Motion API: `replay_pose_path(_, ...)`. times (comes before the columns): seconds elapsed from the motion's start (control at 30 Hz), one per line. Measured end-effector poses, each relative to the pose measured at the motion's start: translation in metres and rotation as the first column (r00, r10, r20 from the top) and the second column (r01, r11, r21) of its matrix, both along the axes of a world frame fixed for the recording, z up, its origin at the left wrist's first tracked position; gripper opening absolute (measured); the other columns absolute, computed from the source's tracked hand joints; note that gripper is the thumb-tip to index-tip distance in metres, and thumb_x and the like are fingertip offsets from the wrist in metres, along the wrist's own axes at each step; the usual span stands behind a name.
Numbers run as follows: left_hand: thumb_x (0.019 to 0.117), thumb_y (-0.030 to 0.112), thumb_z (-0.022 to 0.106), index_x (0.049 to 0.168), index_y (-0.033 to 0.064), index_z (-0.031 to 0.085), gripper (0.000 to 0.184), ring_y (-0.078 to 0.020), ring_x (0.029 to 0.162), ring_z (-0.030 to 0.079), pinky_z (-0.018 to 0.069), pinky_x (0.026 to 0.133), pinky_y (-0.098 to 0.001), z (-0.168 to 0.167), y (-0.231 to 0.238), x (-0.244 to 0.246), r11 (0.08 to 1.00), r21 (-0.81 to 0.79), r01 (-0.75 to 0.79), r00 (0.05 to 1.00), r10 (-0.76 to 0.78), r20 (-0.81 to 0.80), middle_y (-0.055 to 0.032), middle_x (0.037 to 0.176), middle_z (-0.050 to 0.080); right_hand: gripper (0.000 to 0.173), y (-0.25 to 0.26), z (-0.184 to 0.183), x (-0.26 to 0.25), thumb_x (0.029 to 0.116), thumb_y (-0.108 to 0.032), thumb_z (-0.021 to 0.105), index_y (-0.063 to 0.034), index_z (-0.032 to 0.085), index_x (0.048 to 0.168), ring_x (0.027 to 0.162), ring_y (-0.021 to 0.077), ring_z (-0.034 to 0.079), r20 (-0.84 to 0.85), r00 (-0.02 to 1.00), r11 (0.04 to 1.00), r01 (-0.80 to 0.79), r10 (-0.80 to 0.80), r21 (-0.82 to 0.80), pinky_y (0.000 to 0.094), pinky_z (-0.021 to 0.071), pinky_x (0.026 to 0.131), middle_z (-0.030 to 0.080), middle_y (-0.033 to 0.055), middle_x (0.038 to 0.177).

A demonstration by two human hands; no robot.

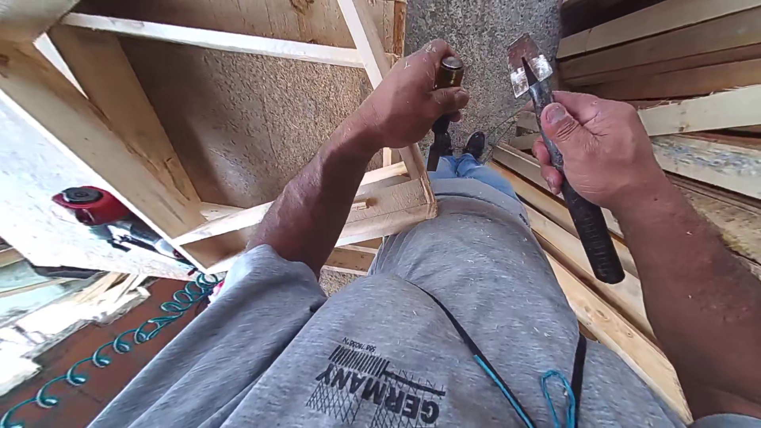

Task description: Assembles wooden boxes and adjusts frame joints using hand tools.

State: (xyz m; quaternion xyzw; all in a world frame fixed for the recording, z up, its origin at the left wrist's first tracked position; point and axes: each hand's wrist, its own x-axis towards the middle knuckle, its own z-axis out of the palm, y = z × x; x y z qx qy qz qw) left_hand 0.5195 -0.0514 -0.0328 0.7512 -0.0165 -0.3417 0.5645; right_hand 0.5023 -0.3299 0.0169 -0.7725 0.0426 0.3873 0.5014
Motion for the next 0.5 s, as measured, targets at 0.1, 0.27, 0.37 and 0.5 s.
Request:
replay_pose_path(0.1, 0.1018, 0.021, 0.063, 0.126, 0.0065, 0.051, 0.031, -0.0088, 0.088, 0.074, 0.0645, 0.079, -0.0281, 0.003, 0.003, 0.001, 1.0, 0.021, -0.007, 1.0, 0.007, -0.004, -0.0006, 0.099, 0.074, 0.034, 0.001, 0.0, 0.003, 0.1114, -0.036, 0.042, -0.0135, 0.064, 0.124, 0.045, 0.0115, 0.057, -0.007, 1.0, 0.999, -0.026, 0.026, -0.025, 0.0285, 0.0527, 0.037, 0.059, -0.001, 0.068)
replay_pose_path(0.27, 0.1028, 0.018, 0.061, 0.127, 0.0033, 0.05, 0.031, -0.0124, 0.091, 0.075, 0.0661, 0.083, -0.0314, 0.008, 0.009, -0.007, 0.997, -0.08, 0.016, 1.0, -0.014, 0.026, -0.0033, 0.102, 0.073, 0.034, 0.003, 0.0, 0.005, 0.1111, -0.037, 0.043, -0.0143, 0.065, 0.122, 0.044, 0.0112, 0.057, 0.015, 0.999, 0.998, -0.049, 0.049, -0.047, 0.0284, 0.0524, 0.037, 0.059, -0.0016, 0.067)
replay_pose_path(0.37, 0.1024, 0.02, 0.061, 0.128, 0.0035, 0.051, 0.032, -0.0102, 0.091, 0.074, 0.0646, 0.086, -0.0309, 0.003, 0.01, -0.015, 0.994, -0.054, 0.091, 0.994, -0.088, 0.063, -0.0018, 0.102, 0.073, 0.033, 0.004, 0.001, 0.004, 0.1111, -0.036, 0.043, -0.0135, 0.064, 0.121, 0.045, 0.0105, 0.057, 0.022, 0.998, 0.998, -0.051, 0.052, -0.035, 0.0273, 0.0525, 0.037, 0.059, -0.0022, 0.068)
replay_pose_path(0.5, 0.1018, 0.025, 0.062, 0.128, 0.0041, 0.052, 0.036, -0.0072, 0.092, 0.072, 0.0622, 0.088, -0.0295, 0.001, 0.006, -0.021, 0.985, 0.036, 0.17, 0.974, -0.173, 0.149, -0.0003, 0.102, 0.072, 0.032, 0.006, 0.003, 0.005, 0.111, -0.036, 0.043, -0.0137, 0.064, 0.12, 0.046, 0.0101, 0.058, 0.029, 0.997, 0.997, -0.072, 0.073, -0.027, 0.0268, 0.0527, 0.038, 0.059, -0.0022, 0.068)
